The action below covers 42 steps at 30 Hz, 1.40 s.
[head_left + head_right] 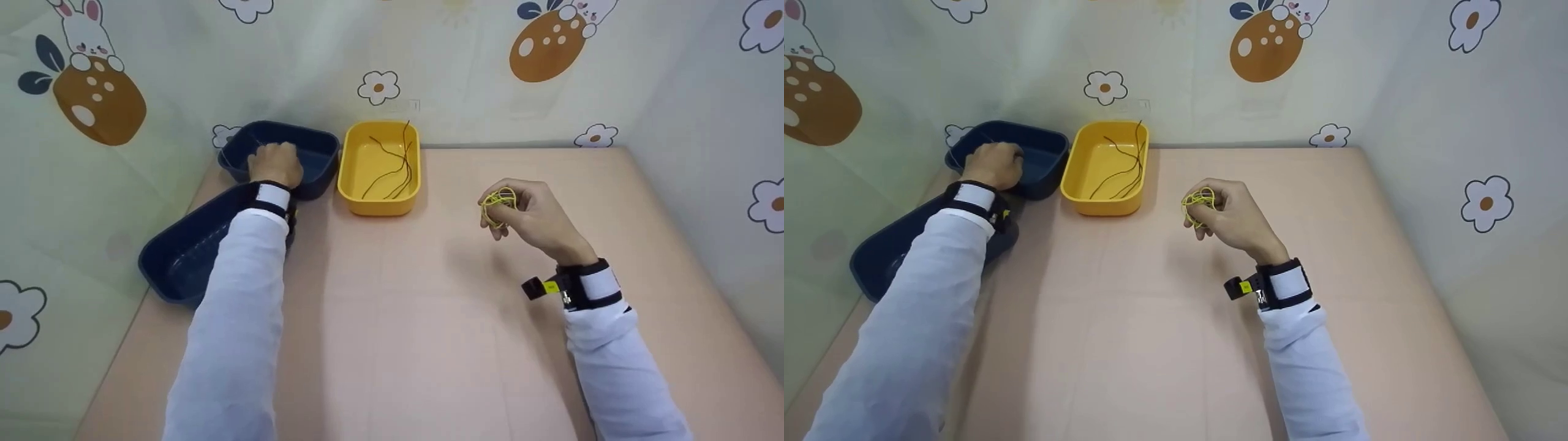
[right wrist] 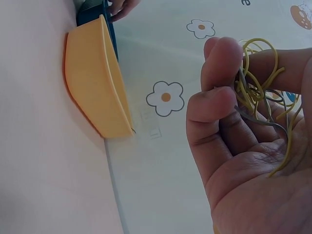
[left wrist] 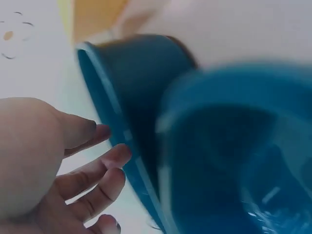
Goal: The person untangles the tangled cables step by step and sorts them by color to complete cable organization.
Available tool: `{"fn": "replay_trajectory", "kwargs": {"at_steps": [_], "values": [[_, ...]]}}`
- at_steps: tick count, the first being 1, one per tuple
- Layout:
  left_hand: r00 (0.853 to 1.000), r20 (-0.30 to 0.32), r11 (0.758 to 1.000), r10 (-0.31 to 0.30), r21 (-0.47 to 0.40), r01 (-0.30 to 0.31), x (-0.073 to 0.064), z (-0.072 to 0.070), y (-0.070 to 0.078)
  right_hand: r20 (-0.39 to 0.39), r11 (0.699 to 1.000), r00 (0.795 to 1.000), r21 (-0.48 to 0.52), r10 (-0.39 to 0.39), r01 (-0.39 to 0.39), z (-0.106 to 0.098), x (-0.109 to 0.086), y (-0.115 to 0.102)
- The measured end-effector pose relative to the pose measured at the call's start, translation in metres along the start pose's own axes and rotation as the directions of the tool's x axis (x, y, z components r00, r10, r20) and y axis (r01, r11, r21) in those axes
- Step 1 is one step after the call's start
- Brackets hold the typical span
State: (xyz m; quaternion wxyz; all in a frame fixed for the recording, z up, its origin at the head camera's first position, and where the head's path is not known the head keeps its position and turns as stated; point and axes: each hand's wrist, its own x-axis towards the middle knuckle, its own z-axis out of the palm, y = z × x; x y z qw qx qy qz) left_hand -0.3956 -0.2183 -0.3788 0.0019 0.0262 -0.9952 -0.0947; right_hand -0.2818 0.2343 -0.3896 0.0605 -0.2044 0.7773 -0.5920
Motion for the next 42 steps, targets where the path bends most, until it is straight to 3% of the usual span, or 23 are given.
{"fn": "replay_trajectory", "kwargs": {"at_steps": [3, 6, 8, 10, 13, 17, 20, 23, 26, 29, 32, 34, 36, 39, 42], "values": [[0.990, -0.115, 0.995, 0.086, -0.041, -0.091, -0.006, -0.006, 0.018, -0.009, 1.000, 1.000, 0.002, -0.004, 0.004, 0.000, -0.001, -0.001], [0.952, -0.258, 0.970, 0.161, -0.134, -0.201, -0.018, -0.011, 0.043, -0.023, 1.000, 1.000, 0.020, -0.013, 0.014, 0.002, 0.000, -0.002], [0.922, -0.336, 0.935, 0.193, -0.223, -0.276, -0.030, -0.013, 0.061, -0.038, 0.999, 0.999, 0.039, -0.022, 0.023, 0.004, 0.001, -0.002], [0.899, -0.381, 0.883, 0.216, -0.317, -0.346, -0.046, -0.012, 0.078, -0.053, 0.998, 0.998, 0.059, -0.032, 0.035, 0.008, 0.004, -0.003], [0.863, -0.425, 0.777, 0.274, -0.431, -0.459, -0.073, -0.008, 0.101, -0.080, 0.995, 0.996, 0.087, -0.046, 0.053, 0.013, 0.008, -0.003], [0.797, -0.465, 0.620, 0.384, -0.509, -0.596, -0.107, 0.005, 0.125, -0.102, 0.991, 0.993, 0.114, -0.056, 0.067, 0.021, 0.011, -0.004], [0.763, -0.469, 0.523, 0.446, -0.555, -0.647, -0.126, 0.017, 0.142, -0.112, 0.991, 0.992, 0.109, -0.061, 0.073, 0.026, 0.011, -0.006], [0.743, -0.464, 0.458, 0.482, -0.590, -0.665, -0.137, 0.027, 0.157, -0.117, 0.992, 0.990, 0.089, -0.074, 0.085, 0.030, 0.010, -0.007], [0.731, -0.460, 0.432, 0.504, -0.599, -0.674, -0.143, 0.034, 0.168, -0.113, 0.993, 0.989, 0.070, -0.092, 0.100, 0.034, 0.009, -0.009], [0.725, -0.469, 0.427, 0.504, -0.595, -0.681, -0.145, 0.039, 0.175, -0.102, 0.993, 0.989, 0.042, -0.105, 0.110, 0.038, 0.008, -0.010], [0.733, -0.484, 0.432, 0.478, -0.598, -0.676, -0.147, 0.041, 0.178, -0.085, 0.993, 0.990, 0.012, -0.117, 0.118, 0.040, 0.009, -0.012], [0.752, -0.472, 0.432, 0.460, -0.621, -0.655, -0.147, 0.043, 0.179, -0.070, 0.993, 0.990, 0.008, -0.121, 0.122, 0.041, 0.009, -0.012], [0.780, -0.439, 0.419, 0.446, -0.668, -0.615, -0.146, 0.044, 0.182, -0.056, 0.992, 0.991, 0.018, -0.123, 0.124, 0.041, 0.008, -0.012], [0.825, -0.365, 0.357, 0.431, -0.771, -0.527, -0.147, 0.046, 0.185, -0.035, 0.991, 0.992, 0.043, -0.122, 0.124, 0.040, 0.005, -0.012], [0.854, -0.300, 0.259, 0.425, -0.864, -0.432, -0.147, 0.047, 0.187, -0.019, 0.992, 0.992, 0.039, -0.122, 0.122, 0.037, 0.003, -0.012]]}}
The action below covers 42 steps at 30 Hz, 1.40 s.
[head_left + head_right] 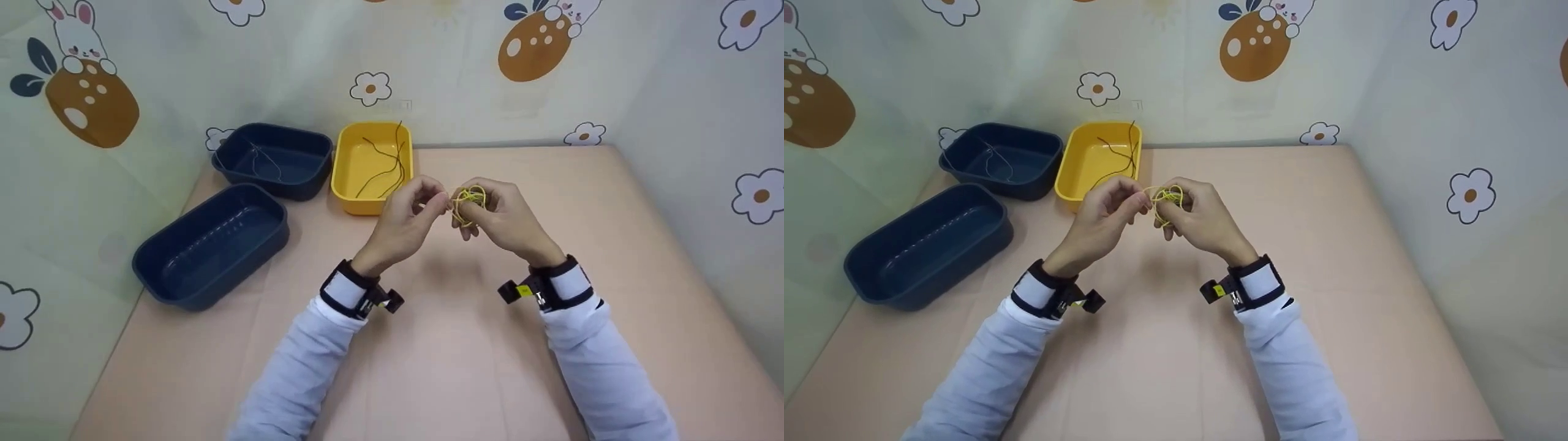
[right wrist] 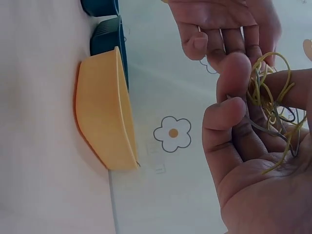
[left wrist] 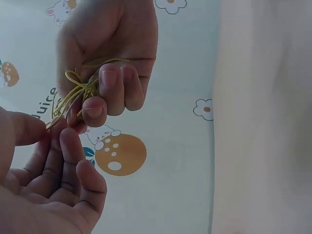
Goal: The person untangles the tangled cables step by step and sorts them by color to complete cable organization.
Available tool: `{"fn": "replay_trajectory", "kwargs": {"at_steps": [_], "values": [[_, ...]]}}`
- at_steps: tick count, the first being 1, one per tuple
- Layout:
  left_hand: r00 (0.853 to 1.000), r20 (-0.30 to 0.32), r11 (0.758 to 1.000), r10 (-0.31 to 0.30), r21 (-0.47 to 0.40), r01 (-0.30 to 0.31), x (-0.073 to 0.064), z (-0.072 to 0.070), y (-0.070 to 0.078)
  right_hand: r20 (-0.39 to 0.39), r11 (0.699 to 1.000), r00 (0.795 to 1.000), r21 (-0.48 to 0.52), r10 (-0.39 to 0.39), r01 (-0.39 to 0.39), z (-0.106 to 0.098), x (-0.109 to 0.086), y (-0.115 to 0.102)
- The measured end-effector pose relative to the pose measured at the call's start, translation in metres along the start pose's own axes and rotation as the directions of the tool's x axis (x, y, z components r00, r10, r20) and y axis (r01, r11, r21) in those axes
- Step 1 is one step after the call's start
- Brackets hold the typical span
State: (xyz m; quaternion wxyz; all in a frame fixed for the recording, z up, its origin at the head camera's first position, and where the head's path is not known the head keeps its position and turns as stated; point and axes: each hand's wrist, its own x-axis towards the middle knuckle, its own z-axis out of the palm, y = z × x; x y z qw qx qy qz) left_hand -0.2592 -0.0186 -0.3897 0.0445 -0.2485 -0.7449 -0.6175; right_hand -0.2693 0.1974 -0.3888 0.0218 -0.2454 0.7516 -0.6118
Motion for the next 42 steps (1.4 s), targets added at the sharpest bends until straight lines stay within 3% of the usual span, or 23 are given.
{"fn": "replay_trajectory", "kwargs": {"at_steps": [5, 10, 17, 19, 23, 26, 31, 38, 40, 42], "values": [[0.998, -0.004, 0.981, -0.057, -0.187, 0.055, 0.001, -0.004, 0.001, 0.005, 0.999, 1.000, -0.042, 0.026, -0.025, -0.006, -0.001, 0.002], [0.997, -0.062, 0.945, -0.055, -0.325, 0.031, 0.002, -0.016, 0.005, 0.017, 0.997, 0.998, -0.055, 0.061, -0.060, -0.011, -0.002, 0.004], [0.994, -0.069, 0.867, -0.086, -0.496, 0.041, 0.004, -0.028, 0.009, 0.040, 0.997, 0.997, -0.047, 0.060, -0.058, -0.014, -0.002, 0.006], [0.992, -0.069, 0.873, -0.101, -0.485, 0.055, 0.004, -0.032, 0.008, 0.032, 0.998, 0.998, -0.033, 0.059, -0.058, -0.015, -0.003, 0.005], [0.992, -0.050, 0.919, -0.113, -0.384, 0.085, 0.003, -0.044, 0.007, -0.008, 0.999, 0.999, -0.006, 0.048, -0.048, -0.020, -0.004, 0.003], [0.993, -0.061, 0.938, -0.104, -0.337, 0.078, 0.003, -0.051, 0.009, -0.051, 0.999, 0.998, -0.004, 0.047, -0.048, -0.026, -0.005, 0.003], [0.983, -0.162, 0.936, -0.086, -0.352, 0.024, 0.002, -0.064, 0.012, -0.110, 0.998, 0.992, 0.000, 0.067, -0.067, -0.036, -0.006, 0.005], [0.948, -0.317, 0.925, -0.037, -0.369, -0.087, 0.001, -0.082, 0.014, -0.129, 0.996, 0.988, 0.053, 0.081, -0.075, -0.043, -0.007, 0.004], [0.940, -0.340, 0.937, -0.015, -0.333, -0.105, 0.001, -0.085, 0.014, -0.129, 0.995, 0.988, 0.072, 0.084, -0.075, -0.043, -0.007, 0.004], [0.937, -0.347, 0.974, 0.038, -0.198, -0.113, 0.001, -0.087, 0.012, -0.136, 0.992, 0.986, 0.102, 0.092, -0.078, -0.043, -0.007, 0.004]]}}
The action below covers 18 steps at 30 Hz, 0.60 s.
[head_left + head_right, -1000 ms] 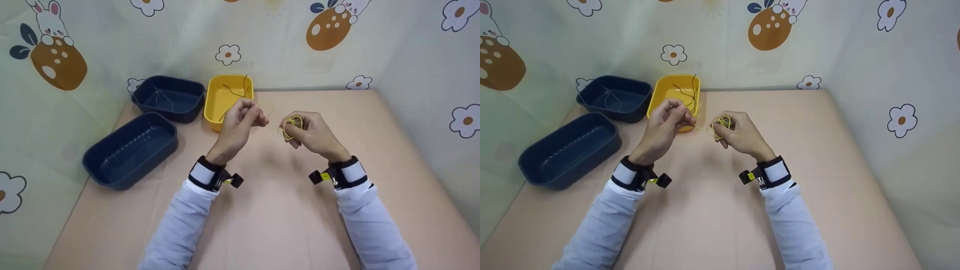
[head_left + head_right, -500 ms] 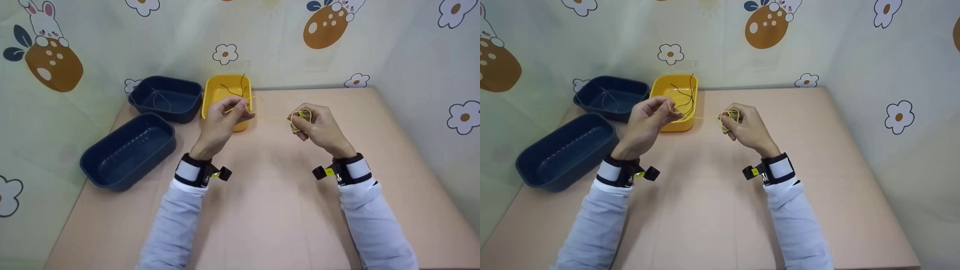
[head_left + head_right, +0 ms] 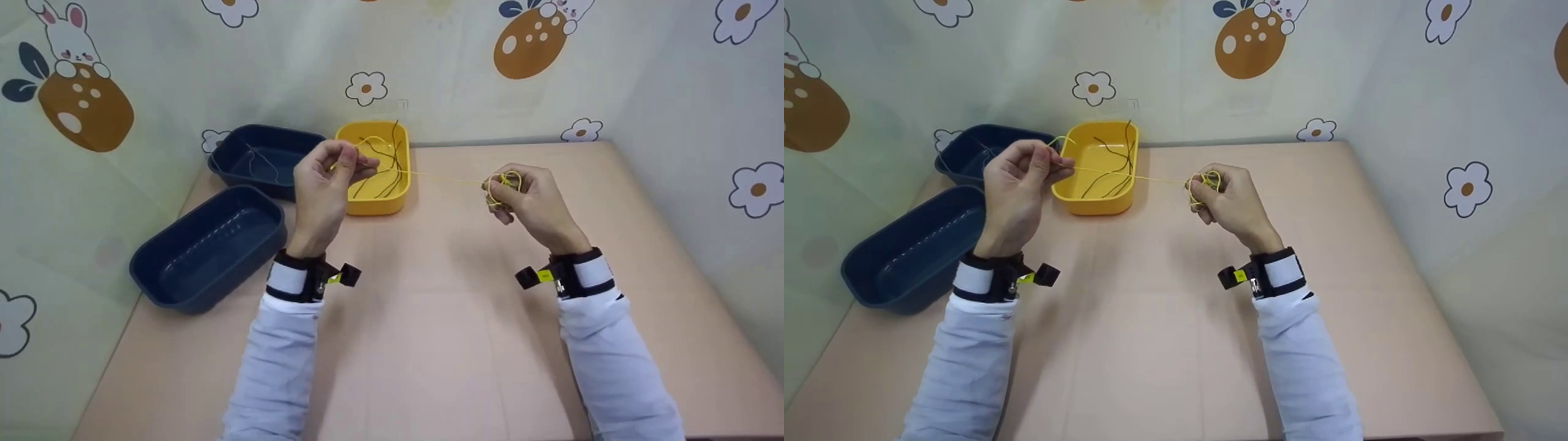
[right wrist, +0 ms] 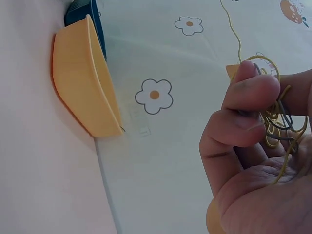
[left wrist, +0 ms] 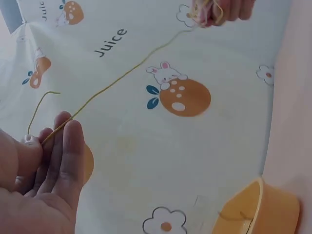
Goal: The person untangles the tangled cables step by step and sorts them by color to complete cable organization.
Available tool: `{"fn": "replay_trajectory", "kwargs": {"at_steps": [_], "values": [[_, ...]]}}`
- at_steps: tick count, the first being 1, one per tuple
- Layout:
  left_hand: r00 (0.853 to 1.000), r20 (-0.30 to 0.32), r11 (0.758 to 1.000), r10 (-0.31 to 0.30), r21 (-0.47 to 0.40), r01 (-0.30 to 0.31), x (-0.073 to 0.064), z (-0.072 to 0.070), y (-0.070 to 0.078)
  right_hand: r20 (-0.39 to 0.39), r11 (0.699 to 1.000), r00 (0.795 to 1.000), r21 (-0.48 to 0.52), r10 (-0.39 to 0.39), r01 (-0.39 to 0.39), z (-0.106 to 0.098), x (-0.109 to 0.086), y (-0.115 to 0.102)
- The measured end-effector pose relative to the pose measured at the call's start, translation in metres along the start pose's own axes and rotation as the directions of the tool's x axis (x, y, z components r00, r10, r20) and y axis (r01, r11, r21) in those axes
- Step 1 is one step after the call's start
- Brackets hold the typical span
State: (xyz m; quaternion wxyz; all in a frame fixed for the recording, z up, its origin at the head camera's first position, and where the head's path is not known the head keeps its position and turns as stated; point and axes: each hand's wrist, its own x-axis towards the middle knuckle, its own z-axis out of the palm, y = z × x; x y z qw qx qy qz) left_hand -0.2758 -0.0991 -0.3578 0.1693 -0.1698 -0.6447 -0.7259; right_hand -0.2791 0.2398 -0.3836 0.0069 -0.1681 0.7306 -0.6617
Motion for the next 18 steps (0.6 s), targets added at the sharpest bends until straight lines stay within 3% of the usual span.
{"fn": "replay_trajectory", "kwargs": {"at_steps": [1, 2, 3, 5, 7, 9, 12, 15, 18], "values": [[0.999, 0.013, 0.994, 0.036, 0.098, -0.037, 0.000, -0.002, -0.001, -0.008, 1.000, 1.000, 0.014, 0.005, -0.005, 0.000, 0.000, 0.000], [0.997, 0.031, 0.974, 0.073, 0.212, -0.078, 0.000, -0.003, -0.001, -0.019, 1.000, 1.000, 0.027, 0.010, -0.010, -0.001, 0.000, 0.000], [0.993, 0.053, 0.938, 0.108, 0.325, -0.119, 0.000, -0.005, -0.002, -0.031, 0.999, 0.999, 0.035, 0.017, -0.016, -0.002, 0.000, 0.000], [0.981, 0.103, 0.832, 0.162, 0.520, -0.192, 0.000, -0.008, -0.003, -0.053, 0.998, 0.998, 0.049, 0.032, -0.029, -0.004, 0.000, 0.000], [0.973, 0.129, 0.747, 0.191, 0.624, -0.229, 0.000, -0.011, -0.004, -0.066, 0.998, 0.997, 0.048, 0.042, -0.039, -0.006, 0.000, 0.000], [0.973, 0.112, 0.725, 0.200, 0.652, -0.223, 0.000, -0.012, -0.005, -0.069, 0.998, 0.997, 0.044, 0.045, -0.042, -0.007, -0.001, 0.000], [0.976, 0.017, 0.764, 0.215, 0.620, -0.179, 0.000, -0.012, -0.005, -0.080, 0.998, 0.996, 0.053, 0.048, -0.044, -0.008, -0.001, 0.000], [0.974, -0.109, 0.856, 0.199, 0.503, -0.119, 0.001, -0.012, -0.003, -0.102, 0.997, 0.994, 0.058, 0.048, -0.042, -0.008, 0.000, -0.001], [0.969, -0.207, 0.950, 0.134, 0.305, -0.066, 0.003, -0.012, 0.000, -0.116, 0.996, 0.992, 0.075, 0.052, -0.044, -0.007, -0.001, -0.002]]}}
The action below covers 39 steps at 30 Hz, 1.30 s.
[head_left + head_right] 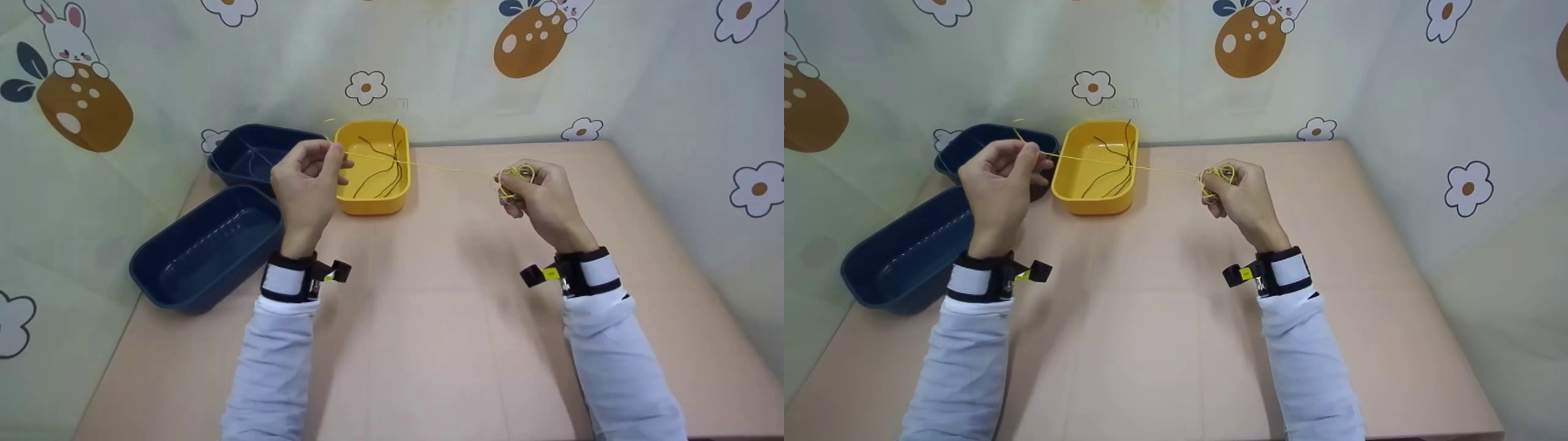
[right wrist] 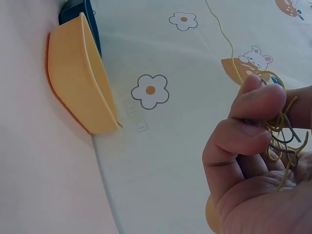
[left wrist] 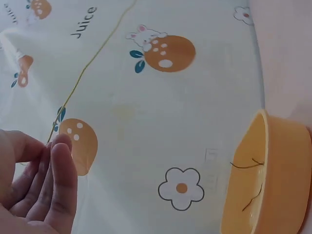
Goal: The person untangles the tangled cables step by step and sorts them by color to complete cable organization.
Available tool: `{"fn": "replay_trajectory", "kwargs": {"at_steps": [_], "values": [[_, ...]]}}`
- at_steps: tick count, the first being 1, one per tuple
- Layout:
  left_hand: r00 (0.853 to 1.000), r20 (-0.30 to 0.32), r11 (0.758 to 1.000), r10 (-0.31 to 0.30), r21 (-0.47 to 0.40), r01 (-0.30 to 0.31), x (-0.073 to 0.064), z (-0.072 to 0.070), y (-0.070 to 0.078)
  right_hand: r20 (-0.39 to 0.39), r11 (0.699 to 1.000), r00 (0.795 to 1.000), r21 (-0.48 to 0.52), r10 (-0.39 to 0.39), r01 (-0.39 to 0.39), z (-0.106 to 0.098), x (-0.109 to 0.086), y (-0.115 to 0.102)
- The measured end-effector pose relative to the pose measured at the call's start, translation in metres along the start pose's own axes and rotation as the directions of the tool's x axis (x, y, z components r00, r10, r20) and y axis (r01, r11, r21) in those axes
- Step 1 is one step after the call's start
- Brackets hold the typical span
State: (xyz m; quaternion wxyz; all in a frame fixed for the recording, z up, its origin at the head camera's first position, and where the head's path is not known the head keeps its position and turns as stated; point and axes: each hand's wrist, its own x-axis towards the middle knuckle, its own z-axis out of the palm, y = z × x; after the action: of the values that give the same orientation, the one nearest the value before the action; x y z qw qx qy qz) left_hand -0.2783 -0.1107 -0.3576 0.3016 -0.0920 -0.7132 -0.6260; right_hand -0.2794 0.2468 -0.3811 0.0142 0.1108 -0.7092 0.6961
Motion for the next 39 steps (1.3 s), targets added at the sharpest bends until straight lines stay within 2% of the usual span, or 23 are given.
{"fn": "replay_trajectory", "kwargs": {"at_steps": [3, 6, 10, 14, 19, 27, 34, 37, 39], "values": [[0.996, -0.025, 0.981, -0.087, -0.173, 0.082, 0.001, -0.001, 0.002, -0.007, 0.997, 1.000, 0.075, 0.013, -0.013, 0.001, 0.000, 0.000], [0.991, -0.030, 0.964, -0.134, -0.235, 0.124, 0.002, -0.001, 0.002, -0.032, 0.984, 0.999, 0.178, 0.026, -0.020, 0.003, 0.001, 0.000], [0.991, -0.047, 0.968, -0.127, -0.225, 0.113, 0.000, 0.001, 0.003, -0.102, 0.950, 0.994, 0.313, 0.038, -0.005, 0.007, 0.004, -0.001], [0.994, -0.043, 0.976, -0.103, -0.195, 0.093, -0.003, 0.007, 0.003, -0.183, 0.921, 0.982, 0.388, 0.048, 0.027, 0.009, 0.004, -0.001], [0.994, -0.039, 0.975, -0.106, -0.199, 0.096, -0.007, 0.016, 0.001, -0.275, 0.884, 0.960, 0.462, 0.059, 0.078, 0.010, 0.004, -0.002], [0.990, -0.087, 0.956, -0.114, -0.279, 0.086, -0.009, 0.025, -0.005, -0.366, 0.856, 0.927, 0.501, 0.079, 0.125, 0.017, 0.009, -0.001], [0.980, -0.142, 0.947, -0.139, -0.309, 0.090, -0.012, 0.031, -0.007, -0.419, 0.840, 0.904, 0.518, 0.085, 0.161, 0.024, 0.012, 0.001], [0.976, -0.155, 0.941, -0.151, -0.324, 0.094, -0.011, 0.032, -0.007, -0.411, 0.862, 0.910, 0.477, 0.048, 0.170, 0.024, 0.013, 0.004], [0.975, -0.164, 0.941, -0.147, -0.327, 0.087, -0.010, 0.030, -0.007, -0.396, 0.900, 0.918, 0.396, -0.011, 0.181, 0.023, 0.013, 0.007]]}}
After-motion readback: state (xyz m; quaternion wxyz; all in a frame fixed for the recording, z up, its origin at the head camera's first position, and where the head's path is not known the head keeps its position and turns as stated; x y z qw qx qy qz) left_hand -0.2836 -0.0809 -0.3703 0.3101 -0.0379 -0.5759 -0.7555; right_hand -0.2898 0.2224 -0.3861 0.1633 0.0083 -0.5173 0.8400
